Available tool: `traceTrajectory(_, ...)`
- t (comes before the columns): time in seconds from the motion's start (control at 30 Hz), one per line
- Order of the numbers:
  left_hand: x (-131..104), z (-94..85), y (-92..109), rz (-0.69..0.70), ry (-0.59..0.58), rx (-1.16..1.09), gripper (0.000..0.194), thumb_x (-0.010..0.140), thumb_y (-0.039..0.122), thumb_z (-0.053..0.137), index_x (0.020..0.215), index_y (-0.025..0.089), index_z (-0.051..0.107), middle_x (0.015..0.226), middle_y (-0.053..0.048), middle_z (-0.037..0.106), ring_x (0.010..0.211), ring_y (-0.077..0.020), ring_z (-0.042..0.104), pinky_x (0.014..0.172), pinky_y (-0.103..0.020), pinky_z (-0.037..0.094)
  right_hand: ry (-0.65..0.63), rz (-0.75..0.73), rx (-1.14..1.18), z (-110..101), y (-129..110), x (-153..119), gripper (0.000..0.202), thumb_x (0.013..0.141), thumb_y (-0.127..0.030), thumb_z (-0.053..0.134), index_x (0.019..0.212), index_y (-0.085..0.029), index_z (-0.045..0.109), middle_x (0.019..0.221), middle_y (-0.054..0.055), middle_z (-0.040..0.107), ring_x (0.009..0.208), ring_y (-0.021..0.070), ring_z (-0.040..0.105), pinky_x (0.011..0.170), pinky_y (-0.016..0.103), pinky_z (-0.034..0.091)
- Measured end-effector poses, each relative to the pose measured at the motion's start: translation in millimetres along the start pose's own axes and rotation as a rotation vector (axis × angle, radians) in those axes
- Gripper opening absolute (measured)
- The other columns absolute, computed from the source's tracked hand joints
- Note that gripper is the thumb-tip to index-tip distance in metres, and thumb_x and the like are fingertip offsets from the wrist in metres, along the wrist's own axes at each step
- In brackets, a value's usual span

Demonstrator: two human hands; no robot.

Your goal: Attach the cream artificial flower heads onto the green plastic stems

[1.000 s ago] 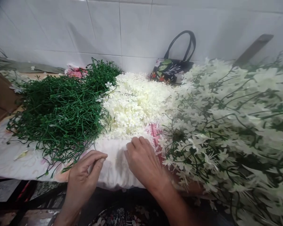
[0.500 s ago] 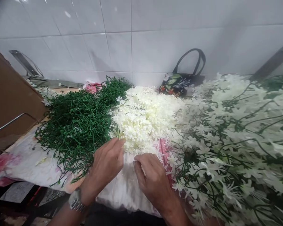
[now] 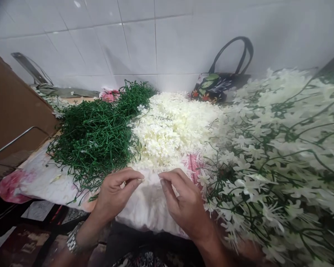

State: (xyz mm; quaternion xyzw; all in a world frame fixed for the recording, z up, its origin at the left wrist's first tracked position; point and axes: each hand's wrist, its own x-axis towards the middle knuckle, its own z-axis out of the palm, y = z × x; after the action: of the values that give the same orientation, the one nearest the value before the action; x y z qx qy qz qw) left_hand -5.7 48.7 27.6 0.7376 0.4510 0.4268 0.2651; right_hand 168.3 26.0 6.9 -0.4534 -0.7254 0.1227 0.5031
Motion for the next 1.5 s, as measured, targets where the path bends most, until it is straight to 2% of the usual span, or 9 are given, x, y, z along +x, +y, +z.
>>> traceTrajectory(0.17,-17.3,-2.0,7.6,-0.205,-0.041,-0.255,0.014,0.072,0.013,0.057,0.066,0.017,0.069,0.058,-0.001,0.065,0.054,-0.0124,0.056,0.051,-0.022,0.043,-0.186,0.033,0.149,-2.9,-6.6,-1.2,0.011,0.085,-0.011,0.052,0.084,-0.017,0.061,0.071,0.000,0.060,0.065,0.0100,0.057,0.059,0.022,0.047)
traceTrajectory(0.37,-26.2,3.5,7.6,-0.300,-0.044,-0.385,0.011,0.071,0.013,0.060,0.065,0.016,0.069,0.058,-0.001,0.064,0.053,-0.0115,0.053,0.051,-0.022,0.041,-0.289,0.015,0.245,-0.2,-10.2,-6.7,0.012,0.084,-0.009,0.052,0.082,-0.016,0.062,0.070,0.001,0.059,0.064,0.0098,0.057,0.057,0.022,0.046)
traceTrajectory(0.6,-32.1,9.9,7.7,-0.445,-0.028,-0.521,0.004,0.066,0.017,0.062,0.063,0.016,0.065,0.053,0.002,0.056,0.048,-0.0085,0.046,0.044,-0.019,0.037,-0.296,0.030,0.239,3.8,-12.6,-14.1,0.014,0.082,-0.008,0.051,0.081,-0.017,0.062,0.070,0.001,0.060,0.064,0.0100,0.057,0.057,0.022,0.047)
traceTrajectory(0.8,-42.1,13.5,7.3,-0.595,-0.024,-0.665,0.004,0.065,0.019,0.060,0.067,0.015,0.059,0.051,0.003,0.052,0.044,-0.0076,0.046,0.043,-0.019,0.037,-0.222,0.001,0.146,8.2,-15.2,-18.6,0.014,0.083,-0.009,0.050,0.078,-0.017,0.060,0.068,0.001,0.058,0.061,0.0104,0.055,0.055,0.022,0.047)
traceTrajectory(0.93,-50.0,18.2,9.2,-0.528,0.017,-0.582,0.002,0.066,0.014,0.058,0.065,0.015,0.060,0.054,0.002,0.053,0.049,-0.0085,0.045,0.047,-0.019,0.038,-0.216,-0.051,0.086,10.6,-17.8,-21.6,0.014,0.083,-0.007,0.048,0.079,-0.016,0.059,0.066,0.002,0.057,0.061,0.0109,0.056,0.054,0.021,0.047)
traceTrajectory(1.1,-56.7,21.3,14.3,-0.385,0.085,-0.412,0.012,0.072,0.010,0.053,0.063,0.015,0.060,0.057,0.000,0.057,0.054,-0.0102,0.049,0.051,-0.020,0.041,-0.215,-0.032,0.120,13.0,-19.0,-25.2,0.014,0.084,-0.007,0.049,0.078,-0.017,0.057,0.065,0.001,0.056,0.058,0.0104,0.055,0.053,0.020,0.046)
traceTrajectory(1.2,-59.6,14.0,13.9,-0.280,0.070,-0.346,0.014,0.076,0.009,0.054,0.075,0.015,0.066,0.065,-0.002,0.064,0.061,-0.0124,0.057,0.057,-0.021,0.046,-0.202,0.027,0.197,12.5,-17.6,-24.9,0.014,0.083,-0.008,0.050,0.077,-0.019,0.056,0.062,-0.002,0.055,0.054,0.0085,0.053,0.050,0.017,0.044)
traceTrajectory(1.3,-59.6,1.5,6.5,-0.183,0.140,-0.182,0.017,0.080,0.011,0.052,0.087,0.015,0.067,0.069,-0.003,0.066,0.065,-0.0137,0.061,0.060,-0.022,0.048,-0.171,0.079,0.255,10.5,-14.8,-24.7,0.014,0.082,-0.009,0.051,0.075,-0.020,0.056,0.062,-0.002,0.054,0.054,0.0092,0.054,0.048,0.017,0.044)
traceTrajectory(1.5,-48.1,-19.1,-14.0,-0.059,0.201,0.312,0.023,0.081,0.005,0.044,0.078,0.016,0.063,0.069,-0.002,0.061,0.064,-0.0131,0.059,0.060,-0.023,0.047,-0.107,0.069,0.179,6.8,-8.7,-29.8,0.014,0.080,-0.007,0.051,0.078,-0.020,0.055,0.064,0.000,0.056,0.056,0.0110,0.056,0.048,0.019,0.045)
